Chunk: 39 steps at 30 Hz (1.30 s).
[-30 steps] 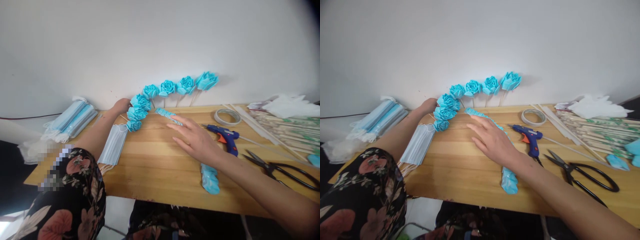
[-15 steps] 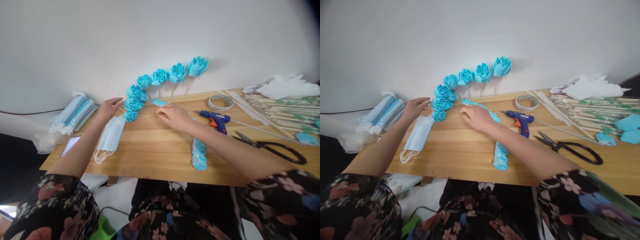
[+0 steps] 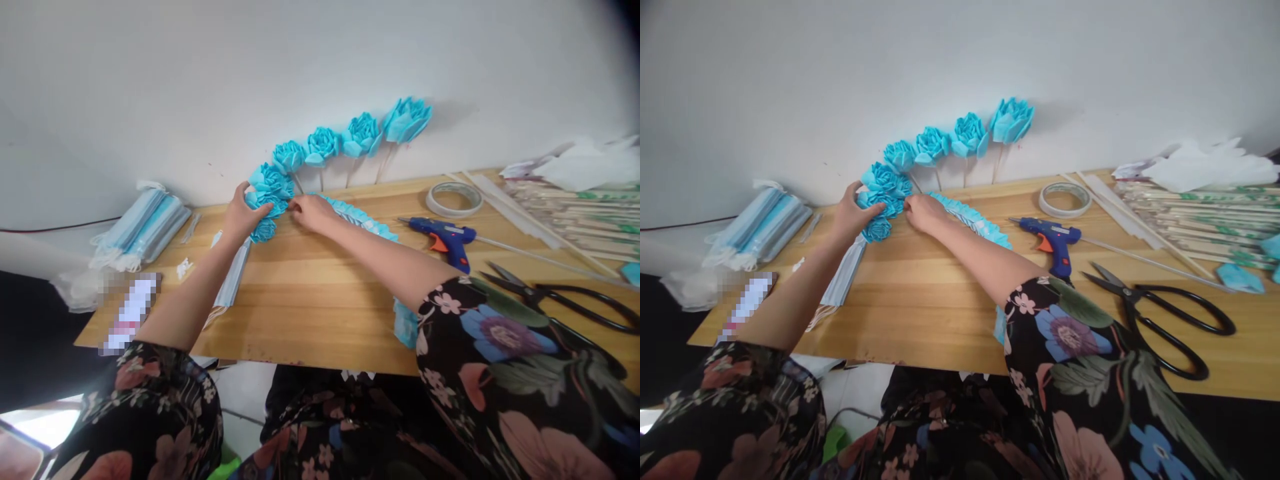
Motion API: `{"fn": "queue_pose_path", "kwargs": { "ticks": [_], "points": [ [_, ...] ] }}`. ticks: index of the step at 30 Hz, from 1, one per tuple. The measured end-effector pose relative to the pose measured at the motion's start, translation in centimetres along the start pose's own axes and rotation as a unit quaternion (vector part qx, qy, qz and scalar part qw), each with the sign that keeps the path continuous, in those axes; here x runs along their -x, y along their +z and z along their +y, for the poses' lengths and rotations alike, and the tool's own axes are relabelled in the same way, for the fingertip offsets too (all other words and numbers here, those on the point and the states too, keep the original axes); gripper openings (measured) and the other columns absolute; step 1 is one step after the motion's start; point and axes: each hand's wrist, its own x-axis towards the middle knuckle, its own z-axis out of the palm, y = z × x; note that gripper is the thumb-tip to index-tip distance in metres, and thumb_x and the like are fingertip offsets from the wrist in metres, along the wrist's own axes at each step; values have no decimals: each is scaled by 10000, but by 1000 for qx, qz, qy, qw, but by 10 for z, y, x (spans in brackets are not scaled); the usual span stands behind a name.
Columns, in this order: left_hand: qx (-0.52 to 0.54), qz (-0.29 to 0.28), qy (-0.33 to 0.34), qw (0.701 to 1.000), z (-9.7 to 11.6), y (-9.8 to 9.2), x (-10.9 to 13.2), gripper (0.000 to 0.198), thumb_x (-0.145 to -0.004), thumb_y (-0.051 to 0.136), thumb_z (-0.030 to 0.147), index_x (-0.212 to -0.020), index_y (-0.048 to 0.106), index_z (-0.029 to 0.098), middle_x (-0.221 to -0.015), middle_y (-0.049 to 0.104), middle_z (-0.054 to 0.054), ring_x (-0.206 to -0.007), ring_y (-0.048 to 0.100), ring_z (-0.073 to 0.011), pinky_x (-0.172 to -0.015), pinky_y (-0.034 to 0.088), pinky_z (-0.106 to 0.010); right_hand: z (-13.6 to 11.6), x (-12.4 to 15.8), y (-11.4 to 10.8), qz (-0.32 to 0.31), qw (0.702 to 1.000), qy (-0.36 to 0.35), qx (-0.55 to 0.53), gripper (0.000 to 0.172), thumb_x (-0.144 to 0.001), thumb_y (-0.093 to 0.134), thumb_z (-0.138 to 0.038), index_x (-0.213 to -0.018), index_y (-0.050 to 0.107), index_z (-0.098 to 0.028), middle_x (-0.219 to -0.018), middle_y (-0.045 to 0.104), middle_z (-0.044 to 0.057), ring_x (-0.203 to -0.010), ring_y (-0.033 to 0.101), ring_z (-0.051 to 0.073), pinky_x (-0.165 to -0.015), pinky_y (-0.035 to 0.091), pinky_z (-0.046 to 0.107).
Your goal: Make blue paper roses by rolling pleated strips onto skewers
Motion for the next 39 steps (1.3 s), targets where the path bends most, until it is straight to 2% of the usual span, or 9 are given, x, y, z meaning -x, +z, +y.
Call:
{"fn": "queue_pose_path", "kwargs": {
  "ticks": [3,9,13,17,23,28,33,39],
  "points": [
    [32,5,-2,999,-4,-1,-4,799,-723,778,399,-1428,496,152,-1305,654,-135,-1210,625,-313,-1075,490,-444,1,-8,5,9,1000,8,-6,339,-943,512,-209,-1218,710,-200,-1194,751,99,-1093,681,262,-895,499,330],
    [56,14,3,998,-14,-4,-13,778,-735,786,431,-1424,514,193,-1370,612,-126,-1284,576,-330,-1115,467,-485,-6,-15,12,29,999,20,-1,339,-963,495,-249,-1249,674,-206,-1195,747,98,-1076,681,270,-857,504,332],
    [60,15,15,998,-15,-6,-16,772,-746,785,438,-1429,518,196,-1424,582,-128,-1330,545,-338,-1143,440,-478,-12,-15,14,48,997,-9,57,356,-994,439,-226,-1293,631,-210,-1191,745,118,-1049,688,283,-819,488,338],
    [65,15,8,998,-12,-6,-15,771,-748,780,425,-1433,521,183,-1416,592,-134,-1318,556,-338,-1139,446,-477,-13,-18,17,52,991,-33,118,354,-1018,377,-179,-1257,636,-164,-1103,758,177,-1000,709,306,-770,466,344],
    [56,13,22,998,-16,-4,-15,757,-761,774,426,-1434,519,191,-1398,607,-129,-1317,560,-332,-1140,445,-472,-16,-24,21,47,986,-43,152,372,-1010,352,-121,-1234,648,-150,-1037,766,193,-985,721,315,-748,460,349],
    [64,10,23,998,-21,-2,-18,768,-765,785,459,-1437,514,209,-1409,599,-120,-1309,563,-328,-1140,447,-472,-8,-23,16,47,985,-61,154,365,-1013,363,-148,-1222,662,-160,-1058,765,186,-984,715,320,-758,455,364],
    [68,13,19,997,-18,0,-18,766,-741,798,433,-1418,538,185,-1413,602,-126,-1291,573,-319,-1154,430,-472,2,-16,9,61,983,-68,159,372,-1012,363,-157,-1204,682,-162,-1092,759,170,-973,713,310,-705,431,343],
    [80,16,21,996,-16,2,-18,758,-728,795,416,-1402,550,173,-1395,613,-128,-1296,567,-321,-1160,417,-476,6,-13,12,71,981,-73,163,343,-1004,396,-175,-1169,697,-177,-1088,761,140,-972,714,290,-669,396,325]
  ]
}}
